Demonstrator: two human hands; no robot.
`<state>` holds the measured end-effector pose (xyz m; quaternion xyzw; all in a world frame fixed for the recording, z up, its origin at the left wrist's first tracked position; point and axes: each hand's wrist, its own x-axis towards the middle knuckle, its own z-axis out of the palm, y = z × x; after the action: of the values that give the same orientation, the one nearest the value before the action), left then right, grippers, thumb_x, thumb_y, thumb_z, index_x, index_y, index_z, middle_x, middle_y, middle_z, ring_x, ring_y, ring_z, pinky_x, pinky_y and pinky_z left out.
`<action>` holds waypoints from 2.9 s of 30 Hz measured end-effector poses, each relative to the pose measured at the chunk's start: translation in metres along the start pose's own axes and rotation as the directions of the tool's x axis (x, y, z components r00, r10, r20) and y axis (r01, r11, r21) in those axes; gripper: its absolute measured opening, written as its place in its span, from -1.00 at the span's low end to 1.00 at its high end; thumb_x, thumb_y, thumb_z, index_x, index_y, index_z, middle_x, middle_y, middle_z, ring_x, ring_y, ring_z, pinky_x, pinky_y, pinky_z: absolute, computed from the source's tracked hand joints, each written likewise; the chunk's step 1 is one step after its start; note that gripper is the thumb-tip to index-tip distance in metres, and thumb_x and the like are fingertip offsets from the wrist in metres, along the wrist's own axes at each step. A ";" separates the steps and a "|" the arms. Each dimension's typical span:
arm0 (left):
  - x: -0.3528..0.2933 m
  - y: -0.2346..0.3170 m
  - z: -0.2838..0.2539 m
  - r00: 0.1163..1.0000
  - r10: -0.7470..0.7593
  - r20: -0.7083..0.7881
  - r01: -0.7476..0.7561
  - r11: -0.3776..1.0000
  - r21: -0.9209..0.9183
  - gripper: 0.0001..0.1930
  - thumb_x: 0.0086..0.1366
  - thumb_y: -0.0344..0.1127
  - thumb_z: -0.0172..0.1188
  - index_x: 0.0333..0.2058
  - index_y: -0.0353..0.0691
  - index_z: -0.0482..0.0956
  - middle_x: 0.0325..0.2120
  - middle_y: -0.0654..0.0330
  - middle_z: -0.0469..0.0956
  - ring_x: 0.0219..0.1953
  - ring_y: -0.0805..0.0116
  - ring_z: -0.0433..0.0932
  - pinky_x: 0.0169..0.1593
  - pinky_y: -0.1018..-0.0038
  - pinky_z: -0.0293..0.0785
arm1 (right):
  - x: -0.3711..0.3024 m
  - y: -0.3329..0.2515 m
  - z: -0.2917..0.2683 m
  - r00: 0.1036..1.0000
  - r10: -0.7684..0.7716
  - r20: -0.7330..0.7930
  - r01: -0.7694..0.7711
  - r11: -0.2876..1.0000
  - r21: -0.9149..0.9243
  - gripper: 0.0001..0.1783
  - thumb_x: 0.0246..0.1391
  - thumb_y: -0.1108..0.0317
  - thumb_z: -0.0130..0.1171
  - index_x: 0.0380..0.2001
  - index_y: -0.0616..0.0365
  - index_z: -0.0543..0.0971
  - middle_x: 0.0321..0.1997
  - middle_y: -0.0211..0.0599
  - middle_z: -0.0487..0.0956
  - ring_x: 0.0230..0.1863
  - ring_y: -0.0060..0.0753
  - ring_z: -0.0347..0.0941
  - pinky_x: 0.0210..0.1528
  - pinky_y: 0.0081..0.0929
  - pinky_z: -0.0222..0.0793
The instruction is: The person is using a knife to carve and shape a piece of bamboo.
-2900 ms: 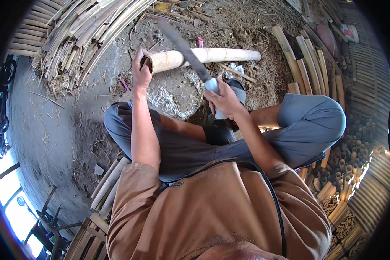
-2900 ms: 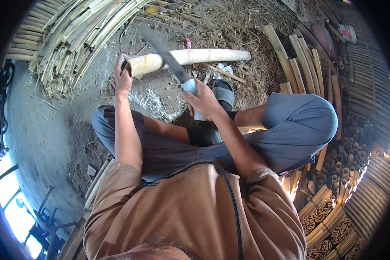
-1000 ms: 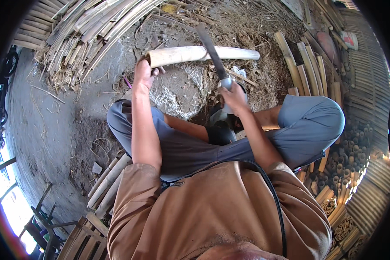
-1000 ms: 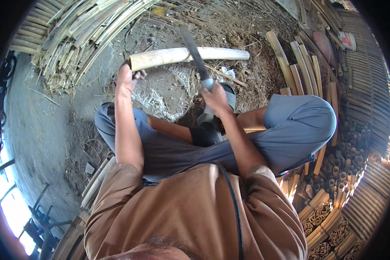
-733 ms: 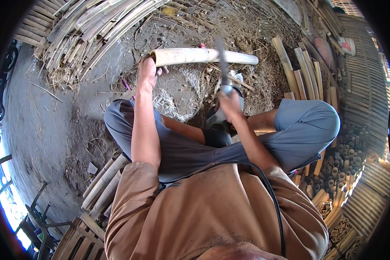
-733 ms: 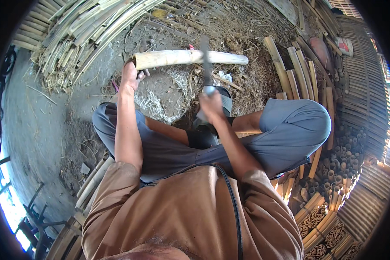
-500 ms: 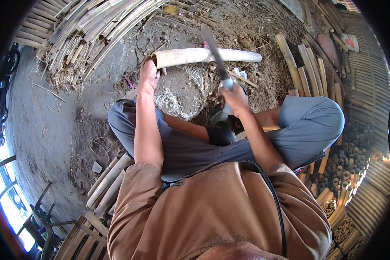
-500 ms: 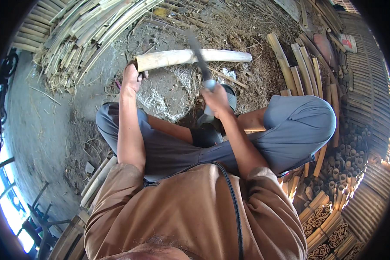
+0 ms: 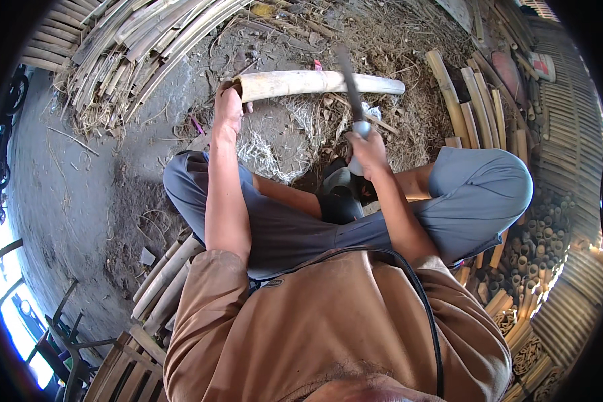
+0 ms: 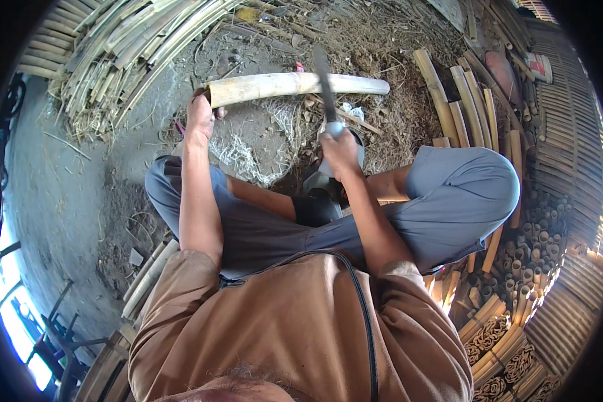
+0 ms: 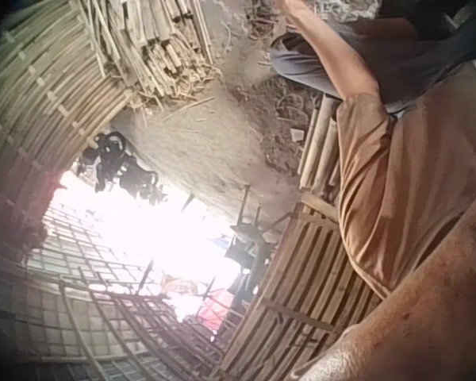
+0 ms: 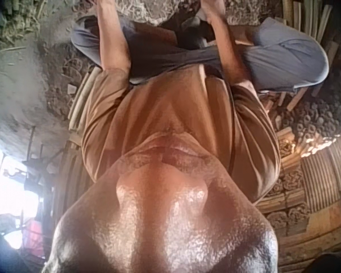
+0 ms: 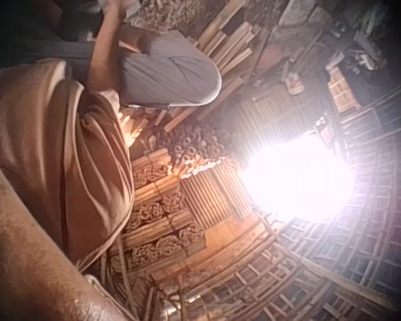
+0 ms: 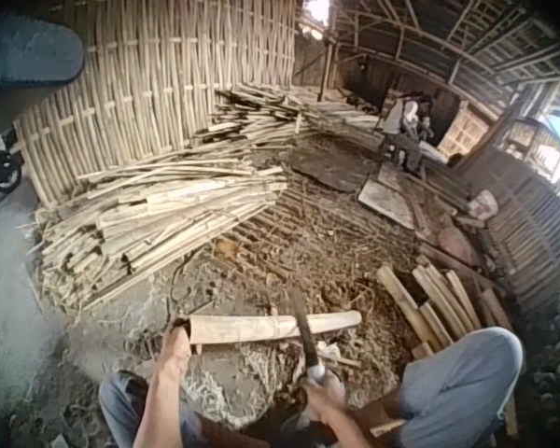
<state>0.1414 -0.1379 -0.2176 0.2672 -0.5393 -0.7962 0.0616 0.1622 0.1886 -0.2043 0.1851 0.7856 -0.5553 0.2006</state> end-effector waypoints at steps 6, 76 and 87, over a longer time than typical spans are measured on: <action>0.006 0.001 -0.002 0.996 0.005 -0.091 -0.006 1.000 -0.017 -0.76 0.40 -0.31 -0.02 -0.23 -0.24 0.64 -0.53 0.19 0.60 -0.70 0.47 0.42 -0.64 0.49 0.31 | -0.029 -0.013 0.020 0.975 -0.031 0.218 0.008 0.995 0.103 -0.78 0.27 0.38 0.19 -0.14 0.24 0.41 -0.53 -0.38 0.49 -0.65 -0.53 0.45 -0.63 -0.46 0.42; -0.001 0.006 0.002 0.982 -0.028 0.185 0.028 1.000 0.001 -0.72 0.43 -0.45 -0.01 0.00 -0.43 0.59 -0.47 0.09 0.64 -0.68 0.44 0.49 -0.63 0.57 0.23 | -0.021 0.003 0.021 0.994 0.083 0.067 -0.100 0.940 0.327 -0.79 0.22 0.49 0.20 -0.18 0.13 0.37 -0.58 -0.36 0.48 -0.69 -0.46 0.42 -0.67 -0.41 0.40; 0.006 0.009 -0.006 0.980 -0.048 0.191 0.036 0.997 0.063 -0.68 0.36 -0.51 -0.04 -0.04 -0.41 0.64 -0.43 0.05 0.68 -0.66 0.43 0.49 -0.61 0.57 0.23 | 0.008 0.010 0.008 0.964 0.264 0.018 -0.235 0.825 0.515 -0.84 0.16 0.53 0.15 -0.22 0.16 0.40 -0.57 -0.35 0.48 -0.71 -0.44 0.42 -0.71 -0.39 0.42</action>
<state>0.1378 -0.1488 -0.2134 0.2022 -0.5605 -0.8030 -0.0156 0.1612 0.1850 -0.2188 0.3475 0.5837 -0.7079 0.1937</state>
